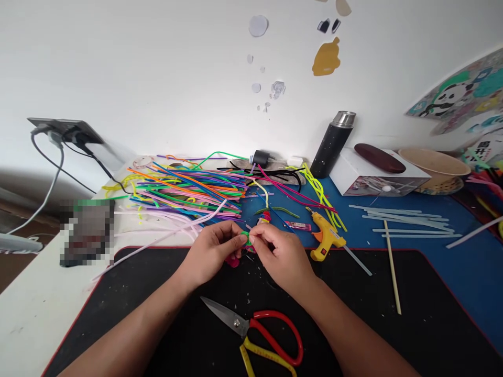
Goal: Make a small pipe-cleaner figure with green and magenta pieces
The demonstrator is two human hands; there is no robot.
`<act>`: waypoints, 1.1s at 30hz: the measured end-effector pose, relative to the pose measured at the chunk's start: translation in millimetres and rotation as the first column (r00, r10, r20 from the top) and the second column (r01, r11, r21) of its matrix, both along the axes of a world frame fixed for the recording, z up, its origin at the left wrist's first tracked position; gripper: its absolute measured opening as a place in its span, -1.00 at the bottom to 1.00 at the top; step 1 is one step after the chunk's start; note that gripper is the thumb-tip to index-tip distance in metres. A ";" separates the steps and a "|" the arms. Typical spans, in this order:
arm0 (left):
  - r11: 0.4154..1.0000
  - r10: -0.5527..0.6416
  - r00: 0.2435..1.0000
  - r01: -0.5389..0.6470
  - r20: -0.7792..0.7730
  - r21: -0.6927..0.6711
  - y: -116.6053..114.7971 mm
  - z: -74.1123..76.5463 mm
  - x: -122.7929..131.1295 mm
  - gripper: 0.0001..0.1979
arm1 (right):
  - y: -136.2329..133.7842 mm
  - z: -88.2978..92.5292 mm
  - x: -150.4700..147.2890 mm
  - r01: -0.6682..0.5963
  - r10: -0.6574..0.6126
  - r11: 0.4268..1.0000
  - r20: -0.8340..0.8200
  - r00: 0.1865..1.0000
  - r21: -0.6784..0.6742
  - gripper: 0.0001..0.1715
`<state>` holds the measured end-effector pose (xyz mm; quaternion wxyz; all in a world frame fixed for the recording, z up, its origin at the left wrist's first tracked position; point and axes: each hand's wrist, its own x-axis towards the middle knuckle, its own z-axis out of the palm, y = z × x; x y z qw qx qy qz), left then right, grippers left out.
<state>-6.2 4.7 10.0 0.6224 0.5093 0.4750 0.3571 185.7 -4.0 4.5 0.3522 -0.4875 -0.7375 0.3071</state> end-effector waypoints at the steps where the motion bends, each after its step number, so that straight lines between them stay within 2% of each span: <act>1: 1.000 -0.003 1.000 0.003 -0.007 0.000 0.2 -0.1 -0.4 -0.59 | -0.2 -0.4 -0.2 -0.003 0.003 1.000 0.015 1.000 0.005 -0.82; 12: 0.996 -0.063 0.997 0.060 -0.035 -0.063 4.4 -0.2 -5.1 -0.63 | -3.2 -3.1 -3.0 -0.013 0.007 0.999 0.113 0.994 0.053 -0.81; 19: 0.994 -0.070 0.997 0.067 -0.031 -0.086 5.6 -6.2 -5.7 -0.61 | -4.6 -6.3 -4.9 0.003 -0.017 0.996 0.158 0.987 0.088 -0.80; 23: 0.997 -0.045 0.999 0.045 0.006 -0.070 4.1 -6.0 -3.4 -0.61 | -2.9 -3.6 -3.1 0.023 -0.027 0.998 0.081 0.996 0.053 -0.83; 28: 0.998 0.046 0.993 -0.042 0.111 -0.040 1.7 -5.6 2.2 -0.64 | -1.0 1.5 0.0 0.022 -0.023 1.000 -0.019 1.000 -0.018 -0.88; 33: 0.990 0.129 0.957 -0.111 0.258 -0.082 0.6 -5.8 5.4 -0.64 | -0.7 2.5 -0.3 0.008 -0.021 0.992 -0.104 0.994 -0.128 -0.77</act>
